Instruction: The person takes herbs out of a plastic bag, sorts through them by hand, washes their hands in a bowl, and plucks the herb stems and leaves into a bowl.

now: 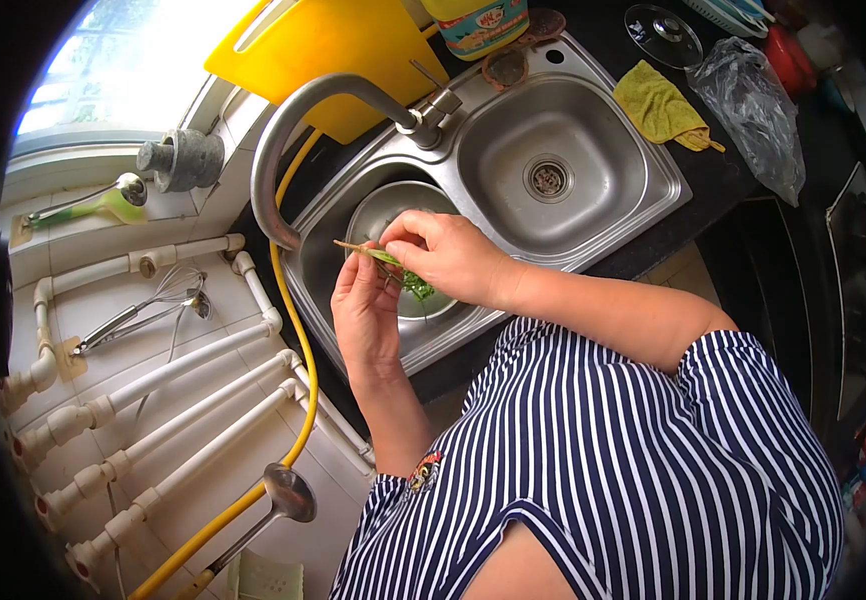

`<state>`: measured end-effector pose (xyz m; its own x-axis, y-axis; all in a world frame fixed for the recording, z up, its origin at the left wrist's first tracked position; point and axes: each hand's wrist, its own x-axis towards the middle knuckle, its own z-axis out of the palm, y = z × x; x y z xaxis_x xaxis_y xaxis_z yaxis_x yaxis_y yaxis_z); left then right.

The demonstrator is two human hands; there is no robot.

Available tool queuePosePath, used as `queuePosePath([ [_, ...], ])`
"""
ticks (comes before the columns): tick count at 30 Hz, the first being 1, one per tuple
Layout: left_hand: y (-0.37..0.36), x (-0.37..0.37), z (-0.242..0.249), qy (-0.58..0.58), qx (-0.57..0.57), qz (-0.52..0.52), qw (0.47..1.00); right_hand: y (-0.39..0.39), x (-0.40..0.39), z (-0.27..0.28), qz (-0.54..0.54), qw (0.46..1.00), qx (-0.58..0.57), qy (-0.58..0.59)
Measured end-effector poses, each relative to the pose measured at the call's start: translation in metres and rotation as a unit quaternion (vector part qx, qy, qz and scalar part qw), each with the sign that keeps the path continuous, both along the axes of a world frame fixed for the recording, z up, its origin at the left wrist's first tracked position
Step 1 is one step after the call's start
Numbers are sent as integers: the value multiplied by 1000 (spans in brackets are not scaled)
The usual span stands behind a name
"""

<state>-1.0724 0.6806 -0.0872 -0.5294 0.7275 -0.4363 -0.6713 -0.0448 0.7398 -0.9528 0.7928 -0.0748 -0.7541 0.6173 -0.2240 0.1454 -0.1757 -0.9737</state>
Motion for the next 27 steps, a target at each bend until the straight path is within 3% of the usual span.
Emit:
queuePosePath([
  [2,-1,0,-3,-7,1,12,1000,-2,1,-4,6,997,-46,60],
  [6,1,4,-4,10,-13,21,1000,-1,2,-3,17,998,-39,39],
  [9,1,7,-5,38,-30,8,999,-3,2,-1,5,1000,20,12],
  [12,5,14,-3,63,-45,37,996,-4,1,-6,-15,973,229,15],
  [14,3,12,-8,80,-43,37,995,-5,2,-6,-2,965,261,9],
  [18,4,11,-3,70,-49,48,995,-6,1,-1,13,974,224,26],
  [19,5,11,-2,71,-47,46,995,-7,1,0,18,987,154,30],
  [23,3,11,1,168,-65,36,983,-3,3,-3,22,981,191,18],
  [27,-1,10,-2,271,-106,1,957,-3,3,-3,5,953,302,1],
])
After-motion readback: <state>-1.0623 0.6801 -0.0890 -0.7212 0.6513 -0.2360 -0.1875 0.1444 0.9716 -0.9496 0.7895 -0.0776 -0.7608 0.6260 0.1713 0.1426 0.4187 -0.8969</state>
